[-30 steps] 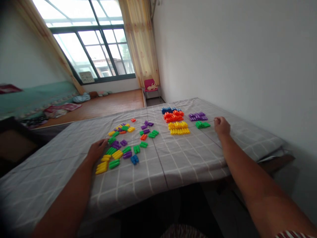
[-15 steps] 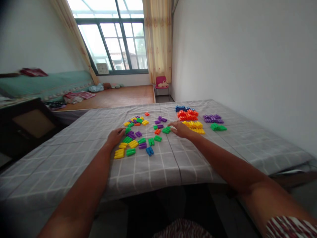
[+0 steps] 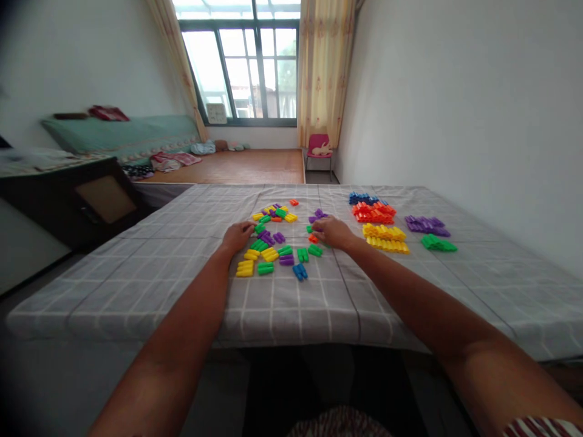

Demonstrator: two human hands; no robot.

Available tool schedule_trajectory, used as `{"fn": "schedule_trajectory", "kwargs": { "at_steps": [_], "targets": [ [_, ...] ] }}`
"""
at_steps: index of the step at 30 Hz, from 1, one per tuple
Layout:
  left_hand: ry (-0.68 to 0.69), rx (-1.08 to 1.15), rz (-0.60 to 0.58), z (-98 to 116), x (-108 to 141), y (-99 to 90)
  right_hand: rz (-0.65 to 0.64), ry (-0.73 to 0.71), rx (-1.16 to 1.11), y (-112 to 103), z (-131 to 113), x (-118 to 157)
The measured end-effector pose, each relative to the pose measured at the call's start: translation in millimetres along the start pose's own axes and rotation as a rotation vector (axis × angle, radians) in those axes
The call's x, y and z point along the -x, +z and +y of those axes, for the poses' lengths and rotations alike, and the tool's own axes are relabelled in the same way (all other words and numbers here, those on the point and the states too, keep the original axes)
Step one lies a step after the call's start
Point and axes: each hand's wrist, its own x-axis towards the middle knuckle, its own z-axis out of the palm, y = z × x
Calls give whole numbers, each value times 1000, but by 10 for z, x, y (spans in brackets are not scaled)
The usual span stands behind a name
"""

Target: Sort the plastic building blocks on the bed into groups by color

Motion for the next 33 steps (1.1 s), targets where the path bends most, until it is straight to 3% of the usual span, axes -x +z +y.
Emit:
{"fn": "schedule_trajectory", "kwargs": {
  "at_steps": [5, 10, 14, 17, 20, 22, 25, 27, 30, 33],
  "targets": [
    [-101, -9, 61, -27, 27, -42, 91, -170, -211, 190, -591, -444],
    [-174, 67, 115, -107, 20, -49, 32, -206, -256, 373, -990, -881],
    [-173, 77, 116, -126, 23, -54, -170, -465, -112, 387, -1148, -1069],
    [-162, 73, 104, -121, 20, -47, -311, -537, -38, 361, -1202, -1124],
    [-169, 69, 92, -117, 14, -37, -302, -500, -114, 303, -1230, -1104],
    [-171, 63, 79, -114, 15, -38, -210, -459, -203, 229, -1214, -1033],
    [-176, 55, 72, -102, 28, -58, 19, -344, -383, 50, -1018, -813],
    [-183, 48, 76, -88, 36, -79, 168, -208, -537, -95, -691, -592],
    [-182, 24, 69, -68, 40, -104, 395, 84, -762, -300, 115, -157],
    [-177, -17, 62, -71, 29, -114, 734, 425, -952, -458, 1092, 410]
  ]
}}
